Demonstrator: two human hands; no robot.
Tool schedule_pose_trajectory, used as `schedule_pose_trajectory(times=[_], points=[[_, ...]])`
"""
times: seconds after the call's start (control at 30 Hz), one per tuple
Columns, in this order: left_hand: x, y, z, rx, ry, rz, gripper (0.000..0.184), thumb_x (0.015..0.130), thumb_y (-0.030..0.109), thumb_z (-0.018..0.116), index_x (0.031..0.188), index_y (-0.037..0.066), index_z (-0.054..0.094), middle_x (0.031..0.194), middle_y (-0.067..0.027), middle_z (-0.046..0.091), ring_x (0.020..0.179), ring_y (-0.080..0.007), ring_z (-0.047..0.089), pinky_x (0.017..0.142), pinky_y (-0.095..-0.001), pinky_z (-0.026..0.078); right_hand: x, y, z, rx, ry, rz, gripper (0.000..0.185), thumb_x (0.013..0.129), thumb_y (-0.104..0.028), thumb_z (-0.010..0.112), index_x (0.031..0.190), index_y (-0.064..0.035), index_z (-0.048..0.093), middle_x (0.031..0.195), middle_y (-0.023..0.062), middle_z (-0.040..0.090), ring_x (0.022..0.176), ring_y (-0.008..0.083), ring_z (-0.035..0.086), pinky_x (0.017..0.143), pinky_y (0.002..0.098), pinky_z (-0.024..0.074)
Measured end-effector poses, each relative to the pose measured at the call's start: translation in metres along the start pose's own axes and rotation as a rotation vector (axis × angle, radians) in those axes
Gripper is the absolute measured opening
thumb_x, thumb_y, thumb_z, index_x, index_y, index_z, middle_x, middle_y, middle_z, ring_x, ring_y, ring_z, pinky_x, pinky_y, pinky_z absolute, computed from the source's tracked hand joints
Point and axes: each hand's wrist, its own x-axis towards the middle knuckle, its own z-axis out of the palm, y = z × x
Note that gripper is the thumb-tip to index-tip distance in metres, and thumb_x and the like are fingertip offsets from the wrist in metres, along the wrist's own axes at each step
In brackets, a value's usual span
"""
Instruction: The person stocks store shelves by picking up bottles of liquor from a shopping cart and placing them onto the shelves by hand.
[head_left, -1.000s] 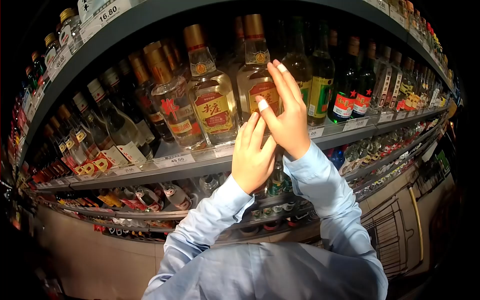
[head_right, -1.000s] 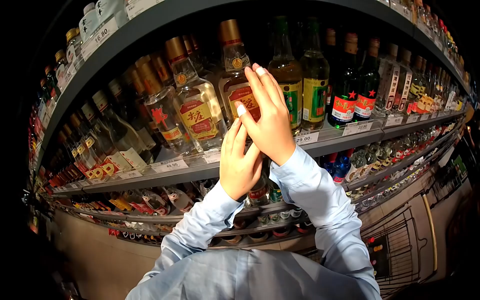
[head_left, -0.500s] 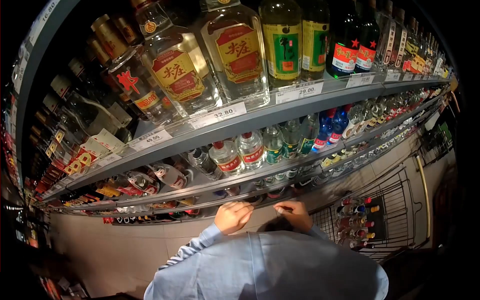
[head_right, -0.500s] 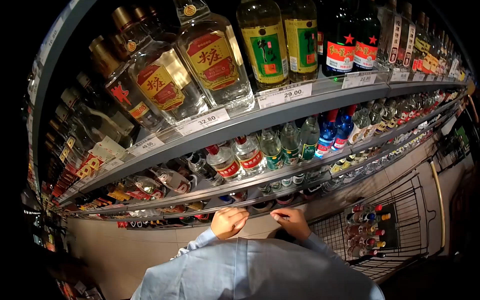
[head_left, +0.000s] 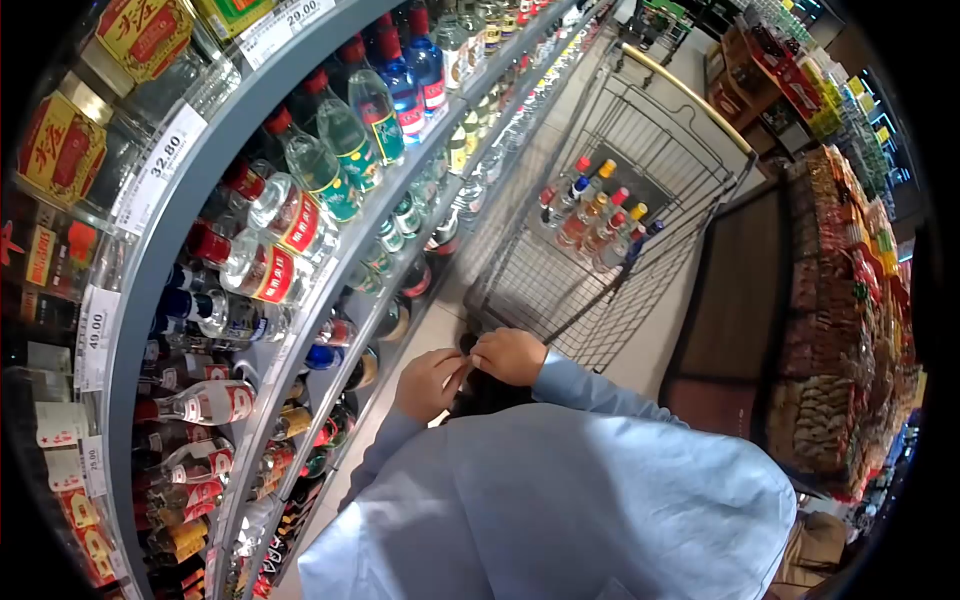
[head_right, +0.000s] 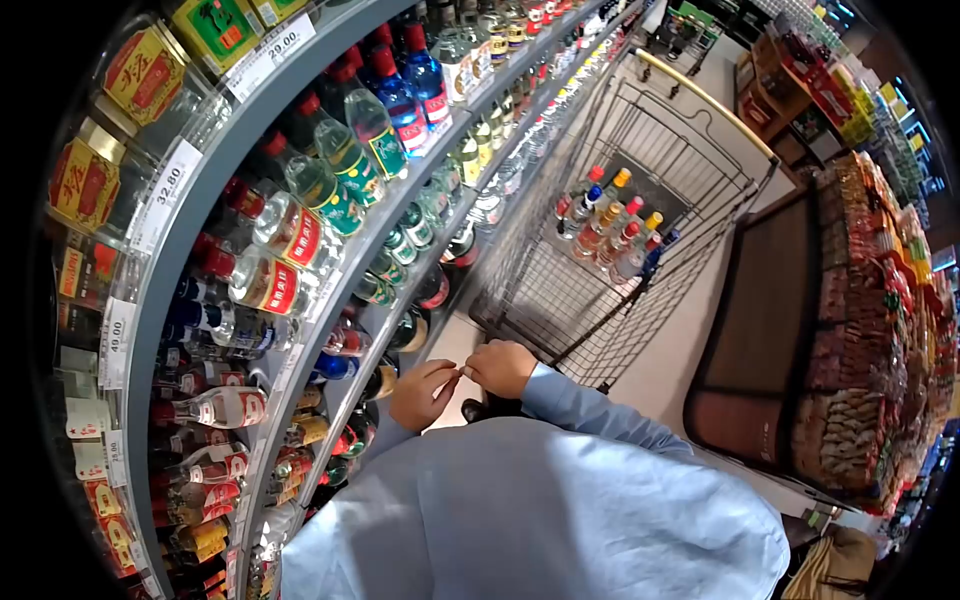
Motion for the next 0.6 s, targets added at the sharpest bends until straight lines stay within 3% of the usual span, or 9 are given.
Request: schedule_pose_trajectory(times=[0.2, 0.33, 0.47, 0.6], points=[[-0.039, -0.009, 0.034, -0.054, -0.247, 0.006, 0.015, 0.077, 0.012, 0.056, 0.089, 0.005, 0.061, 0.087, -0.0101, 0.059, 0.077, -0.0290, 0.058, 0.067, -0.0372, 0.046, -0.067, 0.016, -0.005, -0.110, -0.146, 0.190, 0.026, 0.078, -0.030, 0.054, 0.089, -0.0080, 0.060, 0.087, 0.0139, 0.062, 0.082, 0.0314, 0.060, 0.074, 0.0409, 0.0485], [-0.031, -0.007, 0.046, -0.076, -0.262, 0.054, 0.018, 0.076, 0.011, 0.056, 0.092, 0.006, 0.060, 0.087, -0.0109, 0.059, 0.078, -0.0295, 0.057, 0.068, -0.0378, 0.046, -0.094, 0.034, -0.006, -0.172, -0.107, 0.358, 0.028, 0.077, -0.030, 0.056, 0.095, -0.0084, 0.059, 0.092, 0.0139, 0.061, 0.091, 0.0311, 0.058, 0.081, 0.0405, 0.0457], [-0.009, -0.003, 0.060, -0.029, -0.200, 0.041, 0.020, 0.074, 0.011, 0.057, 0.094, 0.006, 0.059, 0.087, -0.0113, 0.059, 0.080, -0.0308, 0.056, 0.071, -0.0396, 0.045, -0.099, 0.050, -0.010, -0.199, -0.174, 0.397, 0.032, 0.076, -0.030, 0.057, 0.101, -0.0090, 0.060, 0.096, 0.0141, 0.061, 0.091, 0.0318, 0.058, 0.083, 0.0426, 0.0437], [0.013, -0.001, 0.095, -0.010, -0.249, -0.017, 0.022, 0.073, 0.009, 0.056, 0.095, 0.006, 0.060, 0.090, -0.0125, 0.059, 0.084, -0.0315, 0.056, 0.073, -0.0395, 0.045, -0.101, 0.079, -0.024, -0.116, -0.069, 0.356, 0.032, 0.074, -0.027, 0.057, 0.101, -0.0077, 0.060, 0.095, 0.0156, 0.061, 0.092, 0.0322, 0.057, 0.083, 0.0418, 0.0440]])
